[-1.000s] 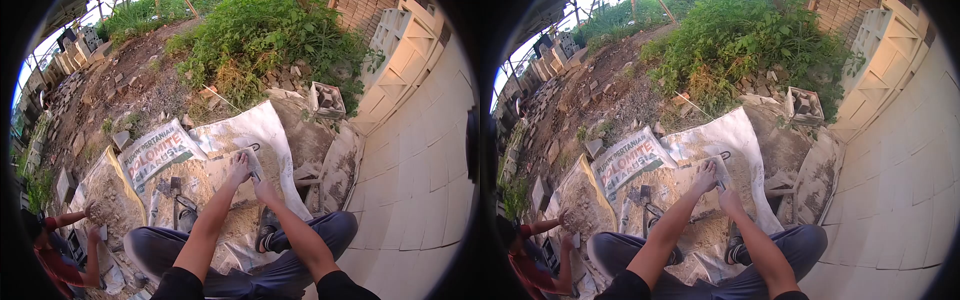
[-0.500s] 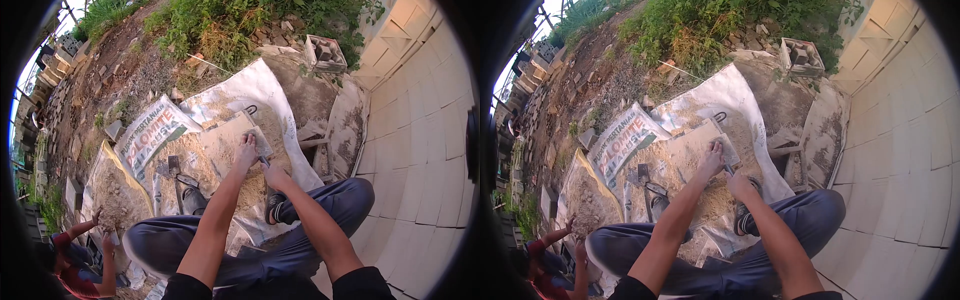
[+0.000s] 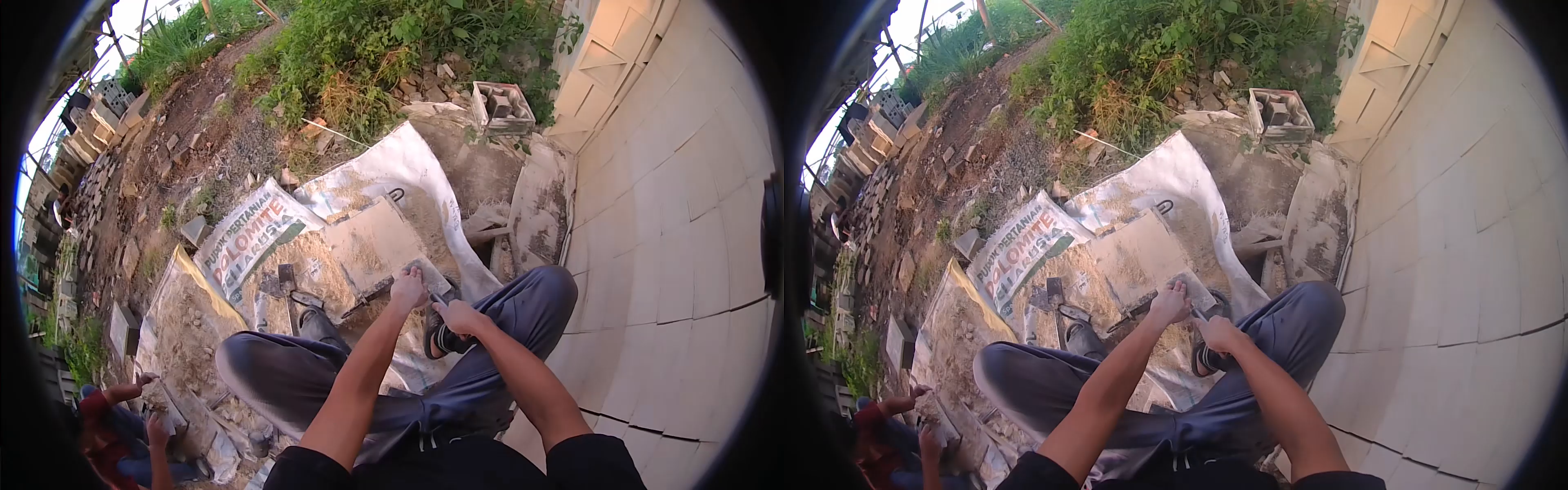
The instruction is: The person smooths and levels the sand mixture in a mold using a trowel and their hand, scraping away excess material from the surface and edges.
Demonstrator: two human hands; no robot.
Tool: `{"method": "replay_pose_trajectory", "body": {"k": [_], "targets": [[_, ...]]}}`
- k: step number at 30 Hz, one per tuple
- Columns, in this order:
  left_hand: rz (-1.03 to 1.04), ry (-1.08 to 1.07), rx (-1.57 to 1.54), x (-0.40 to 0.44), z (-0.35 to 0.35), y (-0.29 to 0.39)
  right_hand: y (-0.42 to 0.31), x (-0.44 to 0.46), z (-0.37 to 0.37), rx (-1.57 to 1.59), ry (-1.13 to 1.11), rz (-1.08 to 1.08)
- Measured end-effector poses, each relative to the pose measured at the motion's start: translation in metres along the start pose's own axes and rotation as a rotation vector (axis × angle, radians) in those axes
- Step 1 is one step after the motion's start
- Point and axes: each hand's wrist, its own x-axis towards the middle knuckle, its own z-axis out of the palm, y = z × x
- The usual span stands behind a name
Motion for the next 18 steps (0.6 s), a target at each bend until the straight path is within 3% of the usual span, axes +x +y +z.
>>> {"method": "replay_pose_trajectory", "body": {"k": [1, 3, 5, 7, 13, 18], "targets": [[0.004, 0.016, 0.001, -0.006, -0.008, 0.005, 0.008, 0.005, 0.008, -0.008, 0.014, -0.004], [-0.044, 0.014, 0.01, -0.024, -0.014, 0.011, 0.027, 0.02, 0.032, -0.035, 0.293, -0.137], [-0.053, 0.079, 0.011, -0.023, 0.002, 0.007, 0.032, 0.03, 0.042, 0.064, 0.267, -0.046], [-0.026, 0.185, -0.039, -0.017, 0.01, 0.005, 0.037, 0.04, 0.051, -0.006, 0.379, 0.012], [-0.062, 0.403, 0.018, 0.012, 0.015, -0.008, 0.024, 0.066, 0.036, 0.112, 0.303, 0.12], [-0.048, 0.385, 0.009, 0.044, -0.003, -0.036, 0.009, 0.103, 0.026, 0.147, 0.357, 0.099]]}}
